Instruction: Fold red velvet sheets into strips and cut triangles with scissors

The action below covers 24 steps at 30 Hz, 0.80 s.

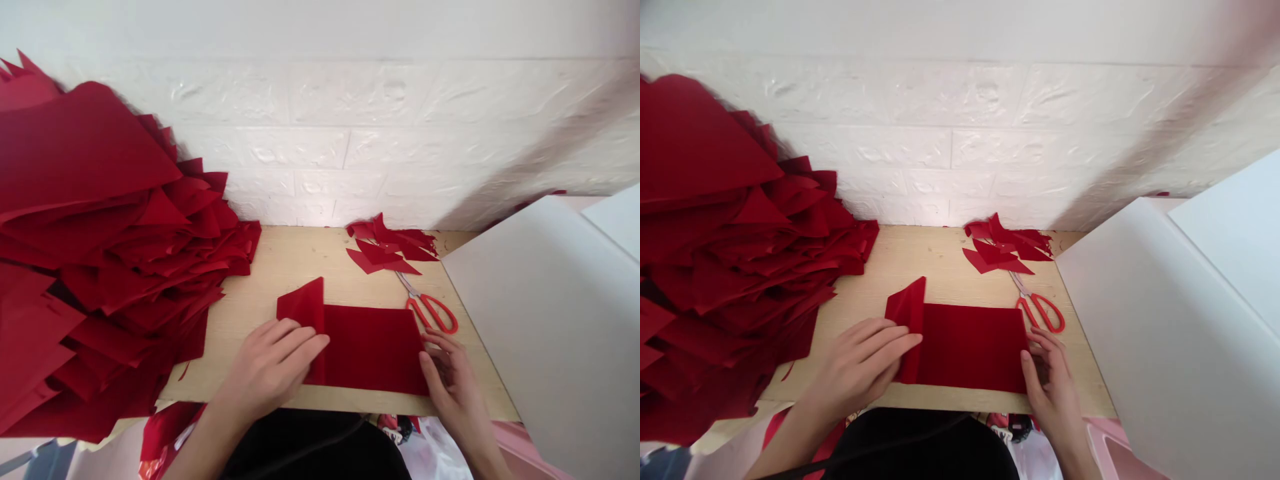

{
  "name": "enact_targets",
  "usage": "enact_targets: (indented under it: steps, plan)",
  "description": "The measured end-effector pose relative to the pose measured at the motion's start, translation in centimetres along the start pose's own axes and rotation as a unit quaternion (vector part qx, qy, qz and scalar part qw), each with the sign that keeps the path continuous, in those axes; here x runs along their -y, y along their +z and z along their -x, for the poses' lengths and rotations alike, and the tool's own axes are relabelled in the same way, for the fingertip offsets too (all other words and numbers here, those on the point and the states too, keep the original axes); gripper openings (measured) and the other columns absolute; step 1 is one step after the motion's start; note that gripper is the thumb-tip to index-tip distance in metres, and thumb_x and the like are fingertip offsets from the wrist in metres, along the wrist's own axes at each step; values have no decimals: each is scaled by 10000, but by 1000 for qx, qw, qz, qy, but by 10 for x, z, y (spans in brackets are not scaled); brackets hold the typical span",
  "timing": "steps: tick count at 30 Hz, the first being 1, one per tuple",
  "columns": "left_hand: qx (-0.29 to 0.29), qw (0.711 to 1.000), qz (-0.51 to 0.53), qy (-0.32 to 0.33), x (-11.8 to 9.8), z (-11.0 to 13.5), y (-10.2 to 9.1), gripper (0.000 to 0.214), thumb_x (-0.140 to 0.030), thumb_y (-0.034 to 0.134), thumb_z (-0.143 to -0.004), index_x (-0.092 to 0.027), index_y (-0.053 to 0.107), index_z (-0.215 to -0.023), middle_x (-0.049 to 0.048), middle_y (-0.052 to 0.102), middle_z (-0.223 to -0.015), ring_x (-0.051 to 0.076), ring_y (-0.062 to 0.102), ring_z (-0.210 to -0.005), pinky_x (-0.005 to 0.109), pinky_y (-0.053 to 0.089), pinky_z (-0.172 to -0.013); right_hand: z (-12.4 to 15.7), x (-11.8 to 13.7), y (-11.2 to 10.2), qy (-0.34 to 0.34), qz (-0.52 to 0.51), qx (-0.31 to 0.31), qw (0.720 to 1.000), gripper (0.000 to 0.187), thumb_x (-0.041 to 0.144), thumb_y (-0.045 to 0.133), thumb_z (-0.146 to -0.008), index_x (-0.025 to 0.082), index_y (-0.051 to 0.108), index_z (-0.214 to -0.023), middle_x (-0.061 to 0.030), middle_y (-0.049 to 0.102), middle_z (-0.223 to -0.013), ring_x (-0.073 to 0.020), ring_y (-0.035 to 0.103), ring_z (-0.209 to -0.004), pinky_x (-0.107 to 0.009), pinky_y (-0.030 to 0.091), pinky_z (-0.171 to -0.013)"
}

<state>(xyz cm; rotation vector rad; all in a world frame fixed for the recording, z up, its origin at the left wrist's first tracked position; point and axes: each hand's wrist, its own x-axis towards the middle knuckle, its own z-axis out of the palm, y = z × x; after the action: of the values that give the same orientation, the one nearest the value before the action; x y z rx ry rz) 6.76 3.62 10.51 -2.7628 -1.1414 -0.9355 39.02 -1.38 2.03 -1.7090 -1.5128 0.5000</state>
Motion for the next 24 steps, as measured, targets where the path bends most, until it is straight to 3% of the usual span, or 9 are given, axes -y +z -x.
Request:
enact_targets:
  steps: [3, 6, 9, 13, 17, 21, 24]
  plan:
    - [18, 999, -25, 38, -5, -11, 13, 244, -74, 515, -954, -169, 684, -1103, 11, 765, -949, 174, 652, -798, 316, 511, -734, 1, -2, 2, 16, -23, -8, 1000, 274, 377, 543, -976, 213, 587, -1192, -174, 570, -1317, -189, 716, -870, -346, 628, -760]
    - [29, 997, -61, 21, 6, 2, 8, 252, -74, 518, -955, -171, 679, -1122, 27, 758, -980, 178, 660, -838, 322, 514, -797, 1, -6, -8, -25, -15, 11, 1000, 255, 250, 433, -997, 230, 610, -1179, -151, 572, -1346, -207, 706, -1051, -335, 621, -844]
    - [15, 993, -112, -30, 28, 25, -13, 252, -70, 551, -943, -203, 668, -1123, 34, 743, -999, 169, 671, -872, 300, 511, -842, 0, -13, -24, -109, 39, 91, 989, 420, 127, 336, -974, 270, 607, -1262, -113, 528, -1465, -215, 610, -1291, -349, 586, -969]
    - [29, 981, -180, -67, 54, 58, -49, 267, -98, 566, -938, -225, 649, -1157, 45, 717, -1005, 174, 683, -855, 299, 521, -826, -8, -23, -44, -186, 175, 173, 951, 572, 82, 346, -932, 337, 560, -1397, -56, 506, -1529, -209, 579, -1341, -333, 576, -995]
    - [98, 960, -250, -84, 68, 95, -72, 313, -181, 492, -958, -258, 633, -1226, 40, 728, -1045, 210, 708, -871, 328, 543, -764, -16, -22, -47, -198, 179, 133, 954, 451, 144, 361, -966, 279, 596, -1327, -92, 551, -1466, -217, 602, -1311, -325, 584, -983]
    - [125, 947, -281, -89, 72, 124, -71, 361, -187, 455, -956, -263, 593, -1280, 34, 734, -1068, 204, 719, -891, 311, 558, -735, -12, -9, -35, -161, 161, 71, 971, 276, 248, 432, -1011, 255, 607, -1224, -104, 621, -1323, -210, 662, -1194, -321, 594, -949]
    - [134, 937, -298, -125, 69, 136, -67, 444, -165, 453, -948, -239, 544, -1376, 62, 723, -1146, 211, 714, -935, 297, 555, -712, -2, -2, -23, -138, 163, 41, 976, 257, 304, 456, -1021, 247, 590, -1233, -109, 624, -1283, -213, 673, -1137, -332, 592, -939]
